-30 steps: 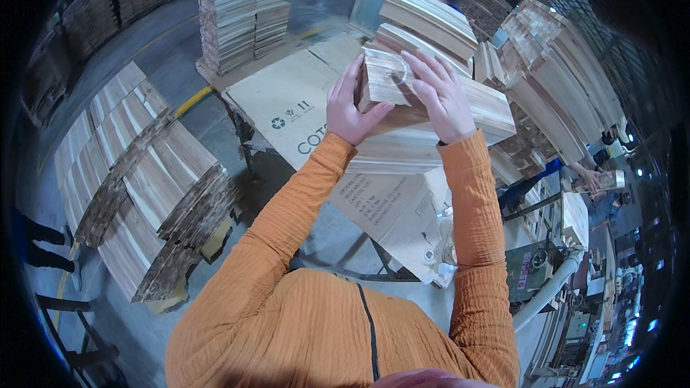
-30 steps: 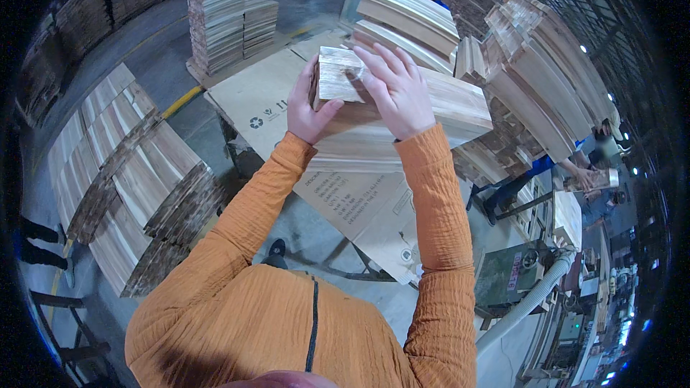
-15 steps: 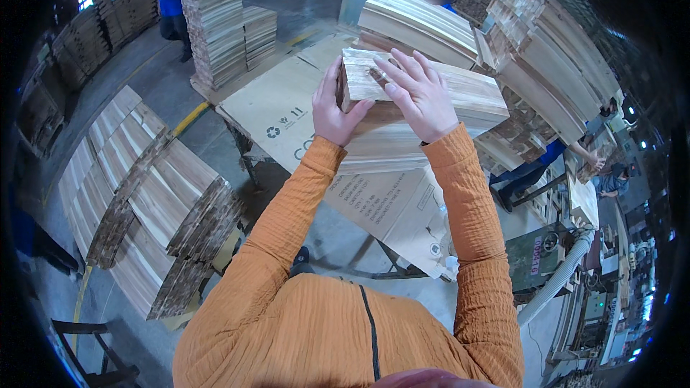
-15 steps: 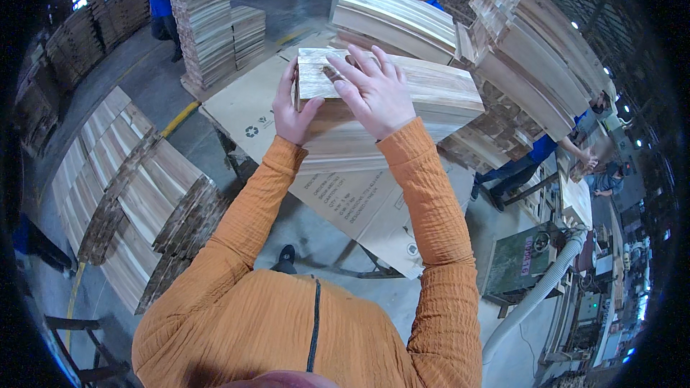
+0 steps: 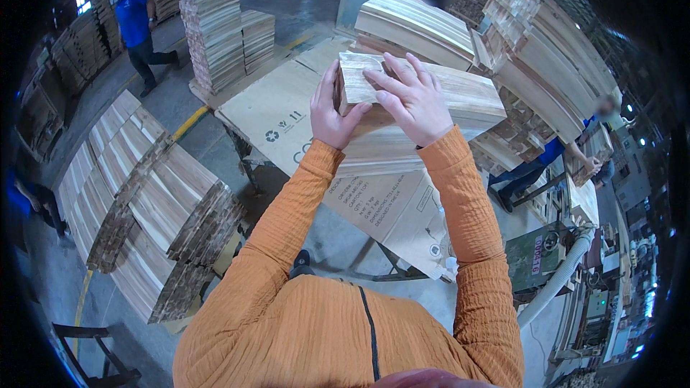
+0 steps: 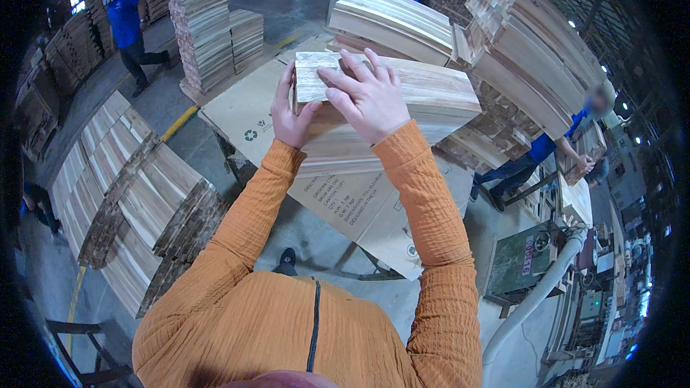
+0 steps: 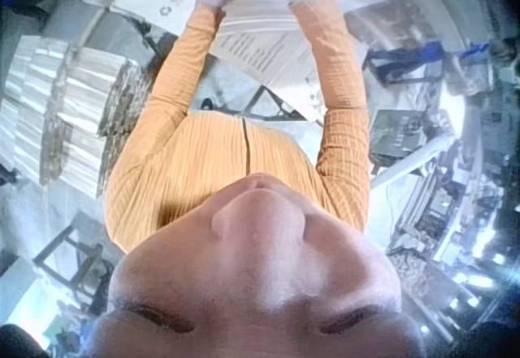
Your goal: The person picks up wooden planks from a stack, inspects the surface for knots, and applies a white filler from a tube into the knots. After filling, the person places the plank back on the stack and repeats the process with additional planks.
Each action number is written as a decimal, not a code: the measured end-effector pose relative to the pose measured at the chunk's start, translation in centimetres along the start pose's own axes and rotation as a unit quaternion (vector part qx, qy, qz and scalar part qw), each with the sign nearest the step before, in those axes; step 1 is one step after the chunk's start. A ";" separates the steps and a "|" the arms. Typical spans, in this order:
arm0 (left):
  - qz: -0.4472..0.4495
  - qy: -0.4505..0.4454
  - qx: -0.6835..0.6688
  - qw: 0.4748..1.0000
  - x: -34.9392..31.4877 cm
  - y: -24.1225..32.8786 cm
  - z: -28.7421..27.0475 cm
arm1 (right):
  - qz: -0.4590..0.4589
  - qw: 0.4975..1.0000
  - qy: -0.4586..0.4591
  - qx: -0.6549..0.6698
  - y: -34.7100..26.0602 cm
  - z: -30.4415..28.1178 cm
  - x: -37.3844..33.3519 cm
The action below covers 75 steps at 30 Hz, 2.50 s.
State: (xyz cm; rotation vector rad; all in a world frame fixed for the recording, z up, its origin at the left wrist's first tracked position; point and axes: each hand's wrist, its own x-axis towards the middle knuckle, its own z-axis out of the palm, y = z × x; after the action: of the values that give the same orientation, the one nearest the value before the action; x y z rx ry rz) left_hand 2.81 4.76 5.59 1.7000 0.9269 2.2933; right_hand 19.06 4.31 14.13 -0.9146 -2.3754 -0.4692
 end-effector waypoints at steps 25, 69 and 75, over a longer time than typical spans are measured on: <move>0.027 0.005 0.030 0.999 -0.2 0.3 0.1 | 0.022 0.998 0.019 0.054 -0.3 0.0 -0.2; 0.008 -0.002 -0.004 1.000 0.0 0.2 -0.1 | 0.003 0.999 0.045 0.026 -0.2 0.5 0.1; 0.012 -0.001 -0.005 1.000 0.0 0.2 0.0 | 0.009 0.999 0.046 0.023 0.0 0.8 0.0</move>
State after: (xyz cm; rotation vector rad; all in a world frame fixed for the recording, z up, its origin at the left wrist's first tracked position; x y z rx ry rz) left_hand 2.81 4.56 5.75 1.7183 0.8970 2.3065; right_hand 18.70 4.70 13.50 -0.8741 -2.2833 -0.4390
